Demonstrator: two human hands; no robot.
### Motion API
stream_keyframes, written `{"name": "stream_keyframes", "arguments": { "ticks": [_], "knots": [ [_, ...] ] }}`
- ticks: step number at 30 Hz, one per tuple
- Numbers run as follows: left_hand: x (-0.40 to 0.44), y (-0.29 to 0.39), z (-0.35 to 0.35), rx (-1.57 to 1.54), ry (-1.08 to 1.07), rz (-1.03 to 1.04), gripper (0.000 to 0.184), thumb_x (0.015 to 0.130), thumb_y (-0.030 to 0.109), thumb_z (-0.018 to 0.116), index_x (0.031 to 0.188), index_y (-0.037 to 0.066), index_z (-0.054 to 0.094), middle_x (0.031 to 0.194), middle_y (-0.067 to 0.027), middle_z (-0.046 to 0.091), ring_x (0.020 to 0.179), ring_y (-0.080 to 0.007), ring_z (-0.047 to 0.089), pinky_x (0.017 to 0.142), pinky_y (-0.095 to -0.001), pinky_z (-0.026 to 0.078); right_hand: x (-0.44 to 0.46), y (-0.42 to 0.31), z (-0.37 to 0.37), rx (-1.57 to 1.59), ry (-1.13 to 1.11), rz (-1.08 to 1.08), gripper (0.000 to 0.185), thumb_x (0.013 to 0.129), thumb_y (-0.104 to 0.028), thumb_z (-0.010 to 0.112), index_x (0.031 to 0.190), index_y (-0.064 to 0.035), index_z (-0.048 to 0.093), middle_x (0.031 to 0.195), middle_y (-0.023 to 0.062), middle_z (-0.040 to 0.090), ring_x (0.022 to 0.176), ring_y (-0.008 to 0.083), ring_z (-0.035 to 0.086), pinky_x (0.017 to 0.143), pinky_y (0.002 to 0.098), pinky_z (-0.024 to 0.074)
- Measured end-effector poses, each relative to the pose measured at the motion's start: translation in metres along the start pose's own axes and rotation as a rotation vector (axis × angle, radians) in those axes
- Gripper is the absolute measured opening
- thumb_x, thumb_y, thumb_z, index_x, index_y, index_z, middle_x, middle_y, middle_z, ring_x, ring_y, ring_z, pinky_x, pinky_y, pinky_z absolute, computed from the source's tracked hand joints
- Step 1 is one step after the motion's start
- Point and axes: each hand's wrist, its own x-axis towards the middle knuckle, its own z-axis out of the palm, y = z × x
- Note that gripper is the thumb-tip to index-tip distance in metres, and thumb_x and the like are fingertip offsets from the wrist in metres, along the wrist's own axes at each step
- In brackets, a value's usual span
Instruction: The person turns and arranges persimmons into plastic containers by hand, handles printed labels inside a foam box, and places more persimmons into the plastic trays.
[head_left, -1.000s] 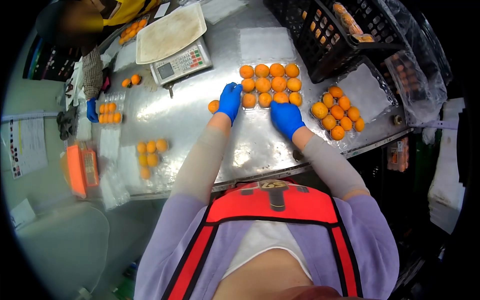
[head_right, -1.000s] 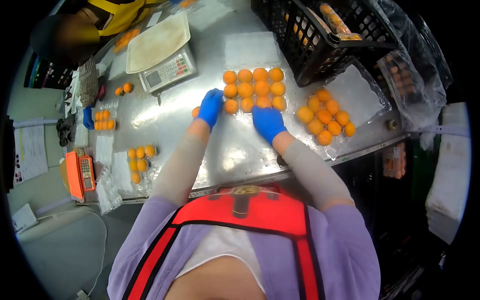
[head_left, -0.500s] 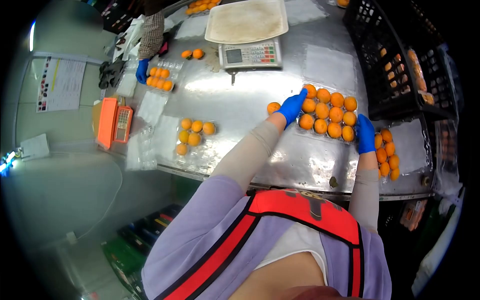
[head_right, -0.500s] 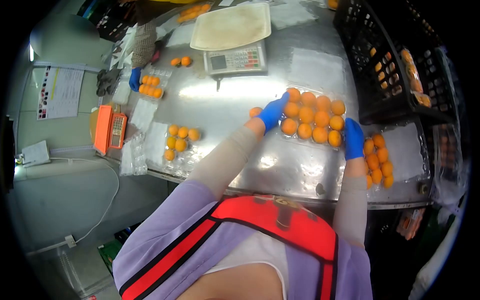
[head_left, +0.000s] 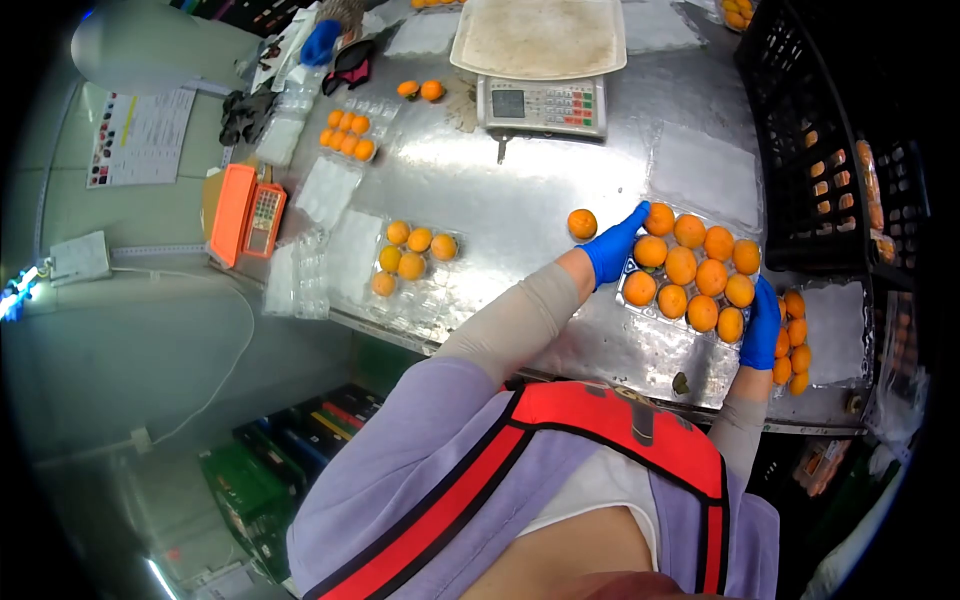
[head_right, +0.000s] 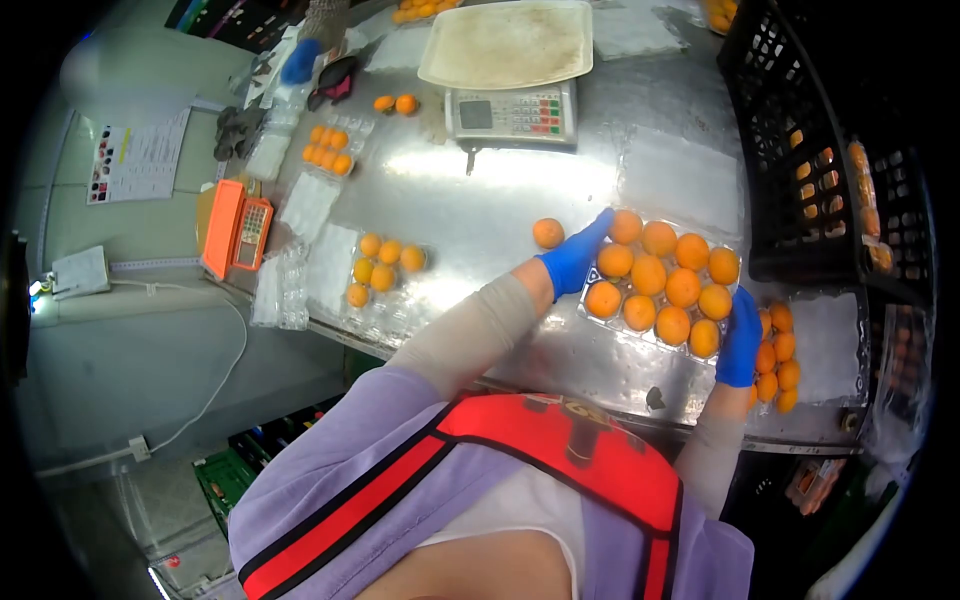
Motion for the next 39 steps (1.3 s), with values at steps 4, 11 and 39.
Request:
{"name": "stream_keyframes", "arguments": {
  "ticks": [4, 11, 39],
  "knots": [
    [-0.009, 0.002, 0.018, 0.058, -0.036, 0.047, 0.064, 0.093, 0.055, 0.033, 0.137, 0.008, 0.035, 0.136, -0.0125, 0.041, 0.118, -0.0249, 0.045, 0.1, -0.0357, 0.037, -0.009, -0.019, -0.012, -0.022, -0.011, -0.067, 0.032, 0.091, -0.018, 0.05, 0.117, 0.0, 0.056, 0.113, 0.0063, 0.058, 0.104, 0.015, 0.054, 0.093, 0.0291, 0.0409],
    [-0.05, 0.018, 0.044, -0.131, -0.179, 0.054, 0.064, 0.094, 0.055, 0.031, 0.137, 0.008, 0.035, 0.133, -0.0121, 0.043, 0.118, -0.0244, 0.046, 0.101, -0.0354, 0.037, -0.046, -0.101, 0.023, 0.03, -0.044, -0.012, 0.034, 0.09, -0.022, 0.051, 0.117, -0.0017, 0.055, 0.111, 0.0058, 0.058, 0.104, 0.0151, 0.054, 0.091, 0.0298, 0.042],
    [-0.065, 0.192, -0.086, -0.338, 0.175, 0.834, 0.067, 0.09, 0.061, 0.027, 0.132, 0.01, 0.037, 0.134, -0.0134, 0.042, 0.122, -0.0334, 0.042, 0.102, -0.0474, 0.036, 0.217, -0.137, 0.35, 0.815, -1.064, 0.029, 0.019, 0.089, -0.015, 0.046, 0.071, -0.0125, 0.048, 0.06, -0.0009, 0.043, 0.056, 0.0115, 0.044, 0.058, 0.022, 0.0384]
  ]
}}
